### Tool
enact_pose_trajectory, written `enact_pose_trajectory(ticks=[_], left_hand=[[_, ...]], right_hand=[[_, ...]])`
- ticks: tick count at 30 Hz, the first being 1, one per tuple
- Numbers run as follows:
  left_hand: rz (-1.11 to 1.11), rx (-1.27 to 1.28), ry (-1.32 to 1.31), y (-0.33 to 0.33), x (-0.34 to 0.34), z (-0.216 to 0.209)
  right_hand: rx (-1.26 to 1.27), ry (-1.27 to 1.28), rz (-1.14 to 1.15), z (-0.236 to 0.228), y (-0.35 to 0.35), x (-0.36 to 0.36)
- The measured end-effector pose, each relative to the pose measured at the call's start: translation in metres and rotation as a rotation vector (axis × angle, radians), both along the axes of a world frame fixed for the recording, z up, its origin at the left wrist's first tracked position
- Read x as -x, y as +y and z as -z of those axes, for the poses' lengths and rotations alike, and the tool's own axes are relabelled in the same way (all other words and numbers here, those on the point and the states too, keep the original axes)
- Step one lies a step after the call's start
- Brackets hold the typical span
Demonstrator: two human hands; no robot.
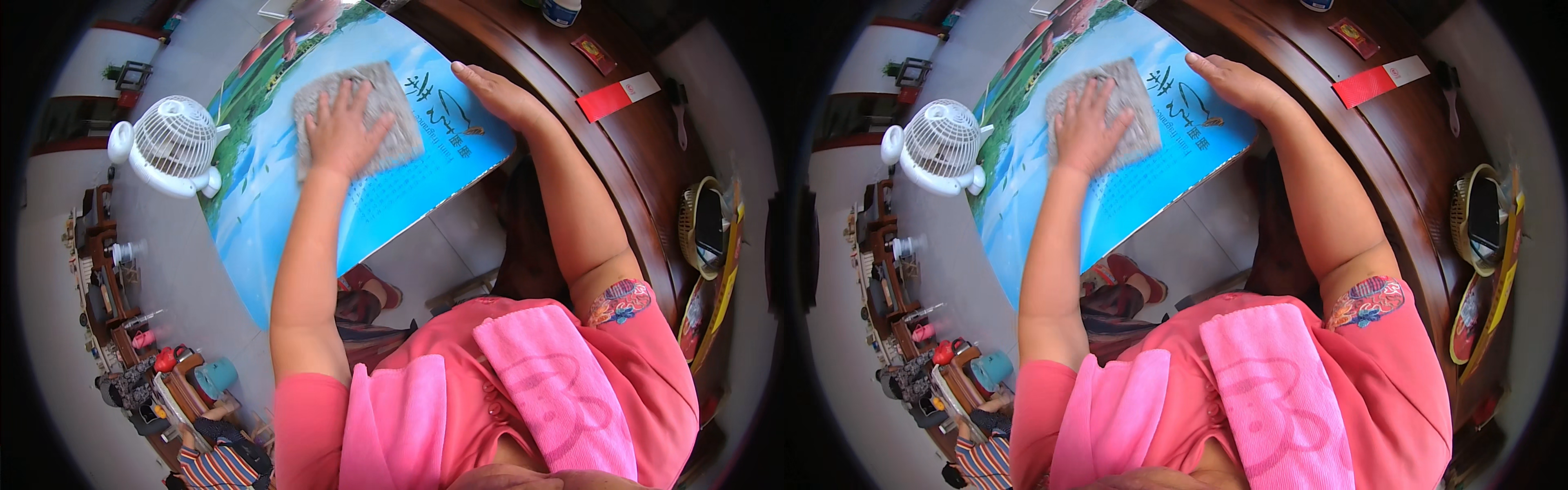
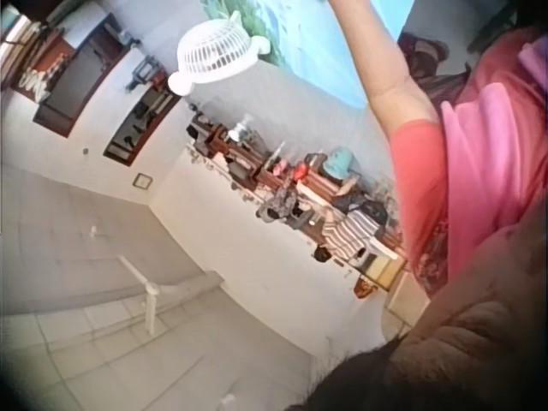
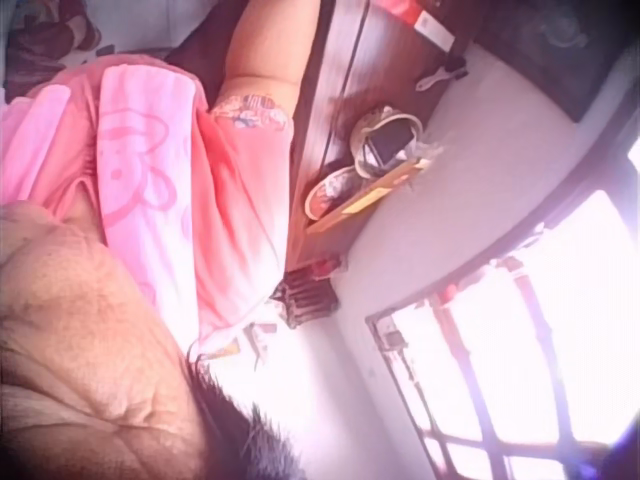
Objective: The person wipes a blue printed table surface with a cloth, moving a small white fan to reach underneath. They continue wiping the table and then clean the adjacent wooden cabinet surface.
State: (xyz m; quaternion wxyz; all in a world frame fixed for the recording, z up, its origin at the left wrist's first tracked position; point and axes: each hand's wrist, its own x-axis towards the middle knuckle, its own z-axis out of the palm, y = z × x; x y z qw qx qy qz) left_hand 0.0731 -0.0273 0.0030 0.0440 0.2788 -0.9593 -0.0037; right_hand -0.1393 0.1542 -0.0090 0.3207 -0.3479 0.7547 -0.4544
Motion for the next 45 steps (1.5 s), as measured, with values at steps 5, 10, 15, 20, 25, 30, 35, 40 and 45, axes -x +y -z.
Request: enact_pose_trajectory(ticks=[5,10,15,20,25,30,35,40,45], left_hand=[[0.082,-0.01,0.027,0.067,-0.069,-0.014],[0.03,-0.031,-0.004,0.097,-0.127,-0.018],[-0.021,-0.028,-0.061,0.089,-0.154,-0.023],[-0.138,-0.004,-0.043,0.024,-0.138,-0.01],[-0.28,-0.014,-0.047,-0.079,-0.104,0.008],[-0.343,-0.015,-0.036,-0.157,-0.066,0.016],[-0.385,-0.018,-0.036,-0.208,-0.048,0.025],[-0.419,-0.009,-0.037,-0.219,-0.047,0.02],[-0.372,0.003,-0.003,-0.197,-0.059,0.027]], right_hand=[[-0.058,0.008,0.046,-0.003,0.001,-0.004],[-0.054,0.05,0.041,0.002,0.003,-0.003],[-0.058,0.015,0.04,-0.003,0.004,-0.008],[-0.06,-0.005,0.013,-0.004,0.004,-0.006],[-0.061,0.023,0.001,-0.011,0.005,-0.009],[-0.112,0.002,-0.05,-0.01,0.006,-0.003],[-0.092,0.023,-0.056,-0.004,0.004,0.001],[-0.039,0.062,-0.048,0.004,-0.001,0.0],[-0.093,0.084,0.017,-0.004,-0.001,-0.009]])
